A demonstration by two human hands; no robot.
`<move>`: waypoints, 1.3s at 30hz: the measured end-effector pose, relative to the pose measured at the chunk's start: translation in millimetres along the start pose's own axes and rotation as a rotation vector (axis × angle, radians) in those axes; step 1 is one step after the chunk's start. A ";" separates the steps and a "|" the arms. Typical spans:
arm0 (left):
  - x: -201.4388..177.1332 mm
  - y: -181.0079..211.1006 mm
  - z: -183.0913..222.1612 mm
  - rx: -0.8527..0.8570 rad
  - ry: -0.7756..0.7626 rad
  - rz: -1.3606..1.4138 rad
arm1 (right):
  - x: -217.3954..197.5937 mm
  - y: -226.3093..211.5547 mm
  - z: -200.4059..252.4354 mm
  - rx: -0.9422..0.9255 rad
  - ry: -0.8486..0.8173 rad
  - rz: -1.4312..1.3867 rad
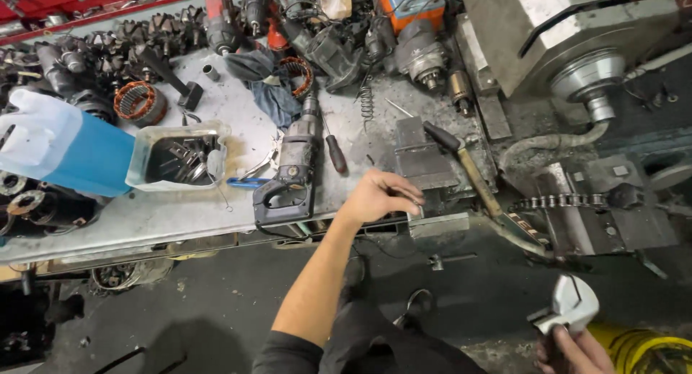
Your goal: Cleaning and inspecting a large adjustable wrench using a rag on a workbench.
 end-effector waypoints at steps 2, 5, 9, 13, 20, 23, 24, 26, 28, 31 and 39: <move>-0.6 25.5 6.0 0.016 0.010 -0.093 | 72.4 -37.8 14.4 0.014 0.024 0.112; 6.2 64.4 18.7 0.102 0.061 -0.342 | 145.0 -68.8 29.2 0.042 -0.014 0.193; 12.6 94.2 34.0 0.201 0.247 -0.726 | 208.6 -82.8 37.3 -0.013 -0.198 0.262; -3.6 79.1 32.8 0.090 0.236 -0.536 | 229.3 -71.5 43.5 -0.020 -0.181 0.304; -49.6 58.7 26.8 -0.035 0.045 -0.384 | 282.1 -70.0 78.2 0.022 0.035 0.183; -44.7 48.7 23.0 0.026 0.003 -0.332 | 308.0 -63.5 79.4 -0.047 -0.155 -0.099; -39.0 54.0 25.4 0.196 -0.006 -0.334 | 325.8 -65.5 84.5 -0.089 -0.343 -0.292; -26.9 62.6 22.1 0.199 -0.037 -0.353 | 341.7 -64.8 84.8 -0.095 -0.275 -0.175; -21.4 61.0 6.4 0.233 -0.085 -0.382 | 353.5 -68.8 75.7 -0.133 -0.202 -0.065; -9.5 26.7 -10.1 0.202 -0.261 -0.215 | 342.9 -61.6 86.5 -0.015 0.031 -0.057; -0.8 6.5 -24.9 0.107 -0.515 -0.011 | 313.5 -67.9 81.7 -0.025 0.098 0.211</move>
Point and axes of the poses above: each hand's wrist, its own z-axis away from the middle knuckle, its own x-axis out of the palm, y = z × x, the point moved 9 cm from there along -z, towards the middle knuckle, and after that the axes turned 15 degrees about -x, right-handed, at the moved point
